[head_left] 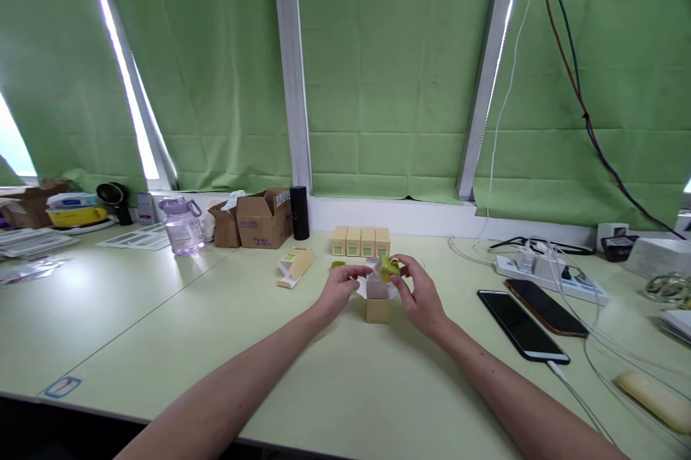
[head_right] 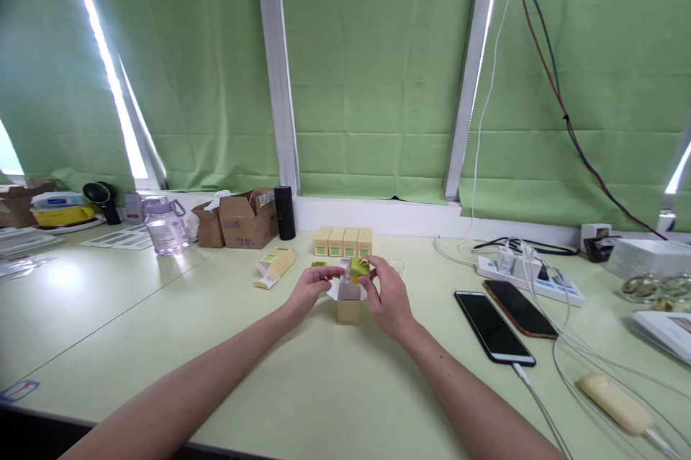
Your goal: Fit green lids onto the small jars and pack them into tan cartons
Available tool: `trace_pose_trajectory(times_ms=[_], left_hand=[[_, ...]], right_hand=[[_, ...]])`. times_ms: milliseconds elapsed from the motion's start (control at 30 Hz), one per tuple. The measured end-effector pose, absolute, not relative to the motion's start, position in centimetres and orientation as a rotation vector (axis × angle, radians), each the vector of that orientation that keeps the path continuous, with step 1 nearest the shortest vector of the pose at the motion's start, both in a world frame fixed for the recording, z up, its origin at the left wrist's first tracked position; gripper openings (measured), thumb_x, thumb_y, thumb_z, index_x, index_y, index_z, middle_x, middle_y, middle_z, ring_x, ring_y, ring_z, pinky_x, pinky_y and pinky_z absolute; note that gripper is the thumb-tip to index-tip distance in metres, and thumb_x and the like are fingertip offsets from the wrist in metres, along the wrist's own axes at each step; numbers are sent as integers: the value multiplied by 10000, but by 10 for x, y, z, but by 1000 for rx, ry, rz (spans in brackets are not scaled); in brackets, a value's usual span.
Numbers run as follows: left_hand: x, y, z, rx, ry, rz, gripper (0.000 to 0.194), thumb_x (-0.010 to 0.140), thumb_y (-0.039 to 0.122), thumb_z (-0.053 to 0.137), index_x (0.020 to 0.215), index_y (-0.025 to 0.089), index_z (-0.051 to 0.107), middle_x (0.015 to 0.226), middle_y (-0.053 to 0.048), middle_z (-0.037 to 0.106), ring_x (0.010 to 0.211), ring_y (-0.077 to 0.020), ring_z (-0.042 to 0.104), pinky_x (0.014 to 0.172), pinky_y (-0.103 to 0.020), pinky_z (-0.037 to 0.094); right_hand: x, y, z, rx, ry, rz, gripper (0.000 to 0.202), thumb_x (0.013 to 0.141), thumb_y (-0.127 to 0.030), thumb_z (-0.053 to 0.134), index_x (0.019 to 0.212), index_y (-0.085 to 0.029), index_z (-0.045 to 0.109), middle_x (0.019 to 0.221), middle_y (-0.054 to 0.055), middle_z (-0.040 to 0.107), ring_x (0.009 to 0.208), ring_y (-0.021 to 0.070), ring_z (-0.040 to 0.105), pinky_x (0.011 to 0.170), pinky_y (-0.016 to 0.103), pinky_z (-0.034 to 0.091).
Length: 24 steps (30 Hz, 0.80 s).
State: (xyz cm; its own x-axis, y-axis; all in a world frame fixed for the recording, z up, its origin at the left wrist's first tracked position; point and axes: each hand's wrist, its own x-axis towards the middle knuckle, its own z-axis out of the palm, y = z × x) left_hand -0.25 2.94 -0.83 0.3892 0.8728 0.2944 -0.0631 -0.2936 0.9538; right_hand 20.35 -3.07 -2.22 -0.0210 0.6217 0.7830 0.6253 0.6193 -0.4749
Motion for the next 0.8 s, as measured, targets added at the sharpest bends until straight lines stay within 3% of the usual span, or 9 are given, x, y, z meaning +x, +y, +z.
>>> trace_pose_trajectory(times_ms=[200,567,800], left_hand=[[-3,29,-9,1598,743,1088,500,576,136,543,1003,141,803,1011,-98,763,996,-255,620,863,-345,470],[-2,34,-16,1562,701,1094,536,577,105,544,1061,136,772,1003,-101,737,999,-239,626,803,-300,459],[-1,34,-15,1529,710,1072,552,570,98,535,1073,131,761,966,-91,729,971,-226,635,845,-311,465]], right_hand=[[205,-31,-23,-1086,-1699,53,275,1018,-350,490,1278,-268,531,1197,63,689,868,214,681,790,381,564],[202,-37,-21,-1046,-1818,14,257,954,-268,550,1211,-263,567,1141,61,700,812,212,653,780,383,536],[199,-42,-18,-1094,-1877,41,252,914,-226,558,1163,-259,576,1098,68,696,855,233,621,783,387,515]])
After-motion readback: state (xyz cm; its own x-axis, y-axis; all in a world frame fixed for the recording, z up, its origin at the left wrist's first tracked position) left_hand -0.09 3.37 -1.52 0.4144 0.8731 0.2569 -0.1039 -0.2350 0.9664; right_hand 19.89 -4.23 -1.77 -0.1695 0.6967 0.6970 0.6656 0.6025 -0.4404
